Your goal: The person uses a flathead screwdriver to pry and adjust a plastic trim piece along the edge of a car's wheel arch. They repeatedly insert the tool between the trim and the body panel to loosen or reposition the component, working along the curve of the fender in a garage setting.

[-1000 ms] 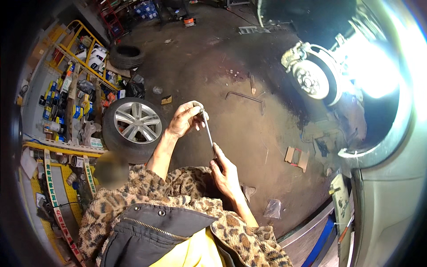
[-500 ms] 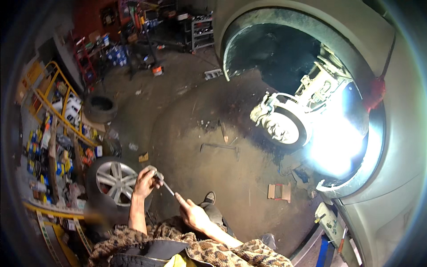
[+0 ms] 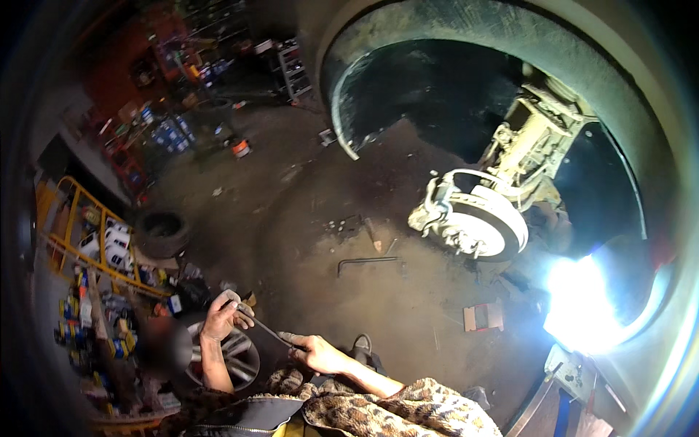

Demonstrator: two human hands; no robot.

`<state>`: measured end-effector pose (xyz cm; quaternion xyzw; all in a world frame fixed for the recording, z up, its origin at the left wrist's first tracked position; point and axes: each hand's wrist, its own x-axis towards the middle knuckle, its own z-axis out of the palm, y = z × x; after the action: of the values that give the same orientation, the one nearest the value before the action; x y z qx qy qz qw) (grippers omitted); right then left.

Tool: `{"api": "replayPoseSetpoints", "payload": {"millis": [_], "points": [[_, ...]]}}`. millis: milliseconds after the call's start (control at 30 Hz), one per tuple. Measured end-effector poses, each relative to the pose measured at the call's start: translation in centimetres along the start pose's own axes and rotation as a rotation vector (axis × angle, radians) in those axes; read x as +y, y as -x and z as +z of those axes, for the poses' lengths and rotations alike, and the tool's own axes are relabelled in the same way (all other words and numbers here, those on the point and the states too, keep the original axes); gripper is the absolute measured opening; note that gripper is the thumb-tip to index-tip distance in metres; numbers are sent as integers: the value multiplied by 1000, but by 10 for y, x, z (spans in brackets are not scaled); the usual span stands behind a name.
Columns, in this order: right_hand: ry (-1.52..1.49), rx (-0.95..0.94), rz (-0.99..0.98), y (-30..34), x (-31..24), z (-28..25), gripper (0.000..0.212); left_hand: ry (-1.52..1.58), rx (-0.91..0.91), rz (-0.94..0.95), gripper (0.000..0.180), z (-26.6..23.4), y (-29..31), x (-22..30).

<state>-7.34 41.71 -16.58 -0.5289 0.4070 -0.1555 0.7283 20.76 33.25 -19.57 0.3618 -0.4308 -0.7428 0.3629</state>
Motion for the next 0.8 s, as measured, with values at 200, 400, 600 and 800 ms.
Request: {"api": "replayPoseSetpoints", "payload": {"millis": [200, 400, 600, 800], "points": [[-330, 419, -365, -20, 10, -11, 47, 111, -147, 43, 12, 30, -122, 6], [-528, 853, -365, -48, 37, -7, 46, 355, -449, -241, 19, 73, -232, -36], [-700, 1337, -486, -94, 32, 22, 49, 482, -784, -642, 26, 123, -260, -49], [-777, 1609, -529, -123, 16, 45, 50, 454, -862, -701, 24, 133, -260, -53]]}}
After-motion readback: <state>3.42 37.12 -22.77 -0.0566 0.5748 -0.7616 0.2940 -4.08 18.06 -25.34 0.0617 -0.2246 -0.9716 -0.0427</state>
